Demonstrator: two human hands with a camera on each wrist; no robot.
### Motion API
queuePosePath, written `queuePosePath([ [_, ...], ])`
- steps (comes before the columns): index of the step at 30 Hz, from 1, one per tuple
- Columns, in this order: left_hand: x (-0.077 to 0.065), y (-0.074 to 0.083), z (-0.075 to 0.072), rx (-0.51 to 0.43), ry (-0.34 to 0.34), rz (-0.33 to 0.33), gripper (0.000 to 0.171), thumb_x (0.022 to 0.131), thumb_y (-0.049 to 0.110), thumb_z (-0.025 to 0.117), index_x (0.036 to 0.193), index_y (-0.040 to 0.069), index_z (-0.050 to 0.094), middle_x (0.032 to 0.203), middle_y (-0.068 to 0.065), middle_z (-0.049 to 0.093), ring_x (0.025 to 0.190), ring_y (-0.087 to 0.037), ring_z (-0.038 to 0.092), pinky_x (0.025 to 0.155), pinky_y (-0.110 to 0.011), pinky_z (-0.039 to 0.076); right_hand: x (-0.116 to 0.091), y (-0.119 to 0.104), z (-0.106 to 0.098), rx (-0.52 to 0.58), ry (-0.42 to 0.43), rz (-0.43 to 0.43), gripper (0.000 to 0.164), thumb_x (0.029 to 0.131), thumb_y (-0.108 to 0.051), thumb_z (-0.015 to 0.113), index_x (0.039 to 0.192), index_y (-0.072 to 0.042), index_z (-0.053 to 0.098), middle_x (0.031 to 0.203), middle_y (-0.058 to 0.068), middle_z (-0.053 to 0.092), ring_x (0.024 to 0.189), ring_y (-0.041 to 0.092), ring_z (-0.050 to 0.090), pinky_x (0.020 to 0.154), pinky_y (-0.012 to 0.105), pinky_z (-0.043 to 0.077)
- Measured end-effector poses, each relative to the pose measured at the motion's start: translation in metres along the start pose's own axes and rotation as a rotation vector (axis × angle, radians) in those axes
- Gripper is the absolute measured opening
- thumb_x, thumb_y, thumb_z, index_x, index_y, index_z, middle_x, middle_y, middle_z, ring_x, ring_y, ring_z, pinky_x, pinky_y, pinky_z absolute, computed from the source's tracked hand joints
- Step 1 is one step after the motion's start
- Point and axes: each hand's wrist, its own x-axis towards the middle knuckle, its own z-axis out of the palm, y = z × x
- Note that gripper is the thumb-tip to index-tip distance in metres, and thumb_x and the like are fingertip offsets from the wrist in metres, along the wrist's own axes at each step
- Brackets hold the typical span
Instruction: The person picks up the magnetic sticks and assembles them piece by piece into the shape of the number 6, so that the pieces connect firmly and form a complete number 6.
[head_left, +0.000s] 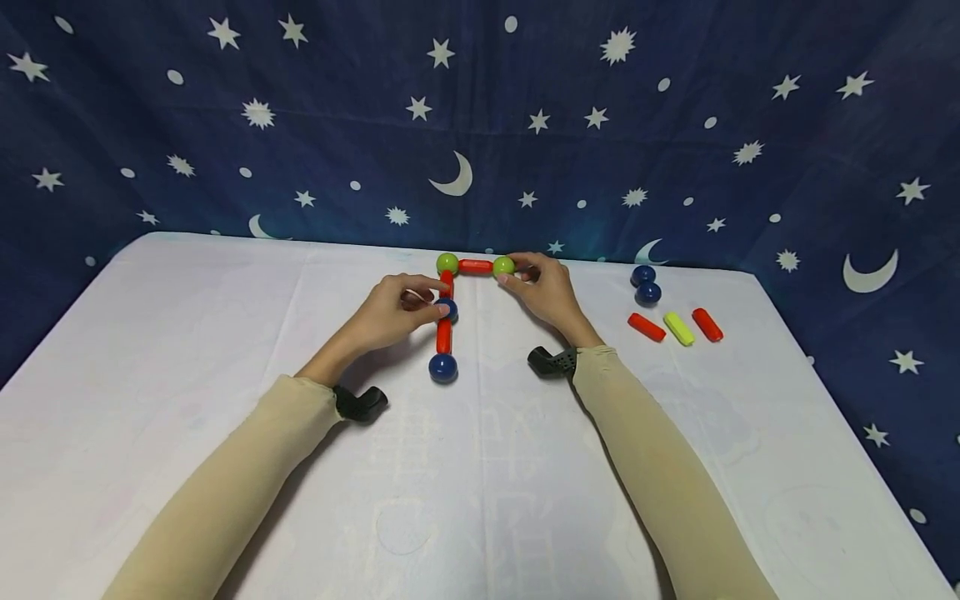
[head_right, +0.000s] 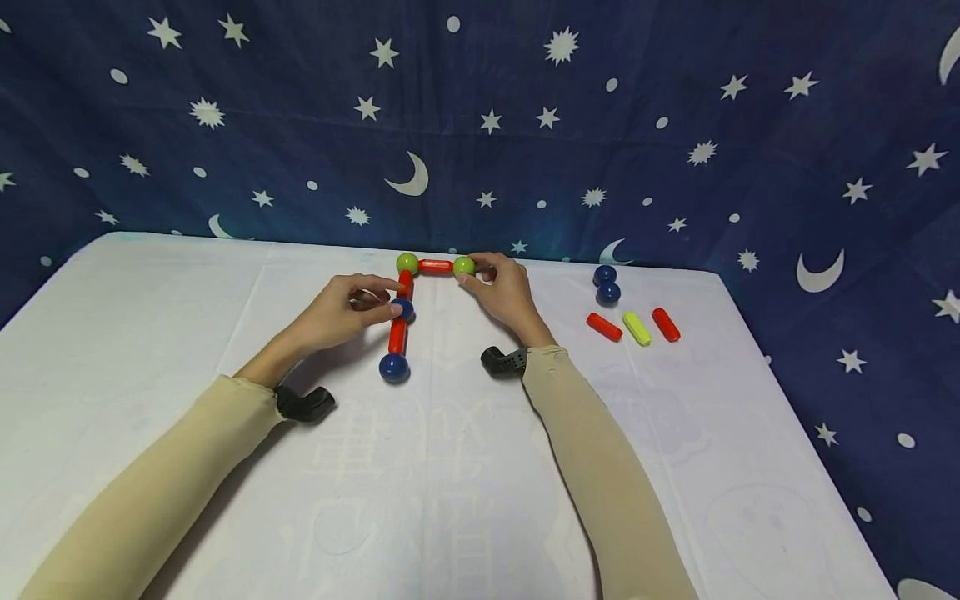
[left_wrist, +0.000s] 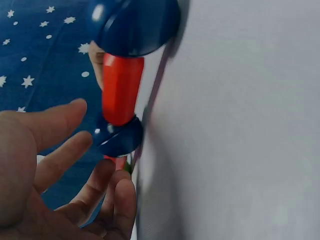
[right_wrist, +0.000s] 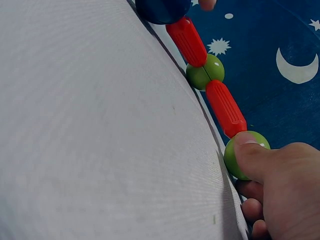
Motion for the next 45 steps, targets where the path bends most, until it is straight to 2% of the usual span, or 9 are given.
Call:
queuePosePath([
  [7,0.006,-0.007,0.006,0.035,-0.011,0.024,0.040,0.093,0.017,0.075,0.130,0.003,0.068,0.112,-0.016,0.064,0.098,-0.029,0.057,0.080,-0.037,0.047,0.000,-0.001,0.001,0.013,0.008,-0.018,0.041,0.092,-0.019,0.078,0.129,-0.004,0.068,0.113,0.012,0.069,0.093,0.024,0.060,0.081,0.035,0.046],
  [14,0.005,-0.013,0.008,-0.018,-0.004,0.012,0.039,0.094,0.019,0.074,0.131,0.006,0.068,0.113,-0.013,0.063,0.096,-0.028,0.054,0.072,-0.034,0.046,0.001,-0.001,0.002,0.011,0.002,-0.009,0.041,0.092,-0.019,0.077,0.130,-0.005,0.068,0.114,0.012,0.069,0.093,0.023,0.059,0.082,0.034,0.047],
  [22,0.005,-0.018,0.009,-0.033,0.009,0.021,0.037,0.094,0.018,0.073,0.129,0.007,0.069,0.102,-0.011,0.059,0.092,-0.027,0.051,0.073,-0.035,0.043,0.002,-0.002,0.002,0.007,0.003,-0.007,0.040,0.092,-0.019,0.077,0.129,-0.006,0.069,0.113,0.012,0.069,0.093,0.023,0.059,0.081,0.034,0.045],
  [37,0.006,-0.019,0.011,-0.055,0.007,0.018,0.036,0.094,0.018,0.072,0.128,0.007,0.070,0.100,-0.011,0.058,0.090,-0.027,0.051,0.072,-0.035,0.042,0.001,-0.003,0.000,-0.011,-0.016,0.015,0.044,0.093,-0.020,0.077,0.132,-0.005,0.066,0.114,0.012,0.069,0.095,0.024,0.059,0.082,0.035,0.046],
  [45,0.007,-0.018,0.011,-0.063,0.005,0.015,0.035,0.094,0.018,0.073,0.128,0.007,0.070,0.098,-0.011,0.057,0.089,-0.027,0.050,0.072,-0.034,0.041,0.000,-0.002,-0.011,0.056,-0.024,0.007,0.046,0.091,-0.016,0.078,0.133,0.000,0.064,0.115,0.017,0.070,0.097,0.028,0.065,0.086,0.038,0.050],
])
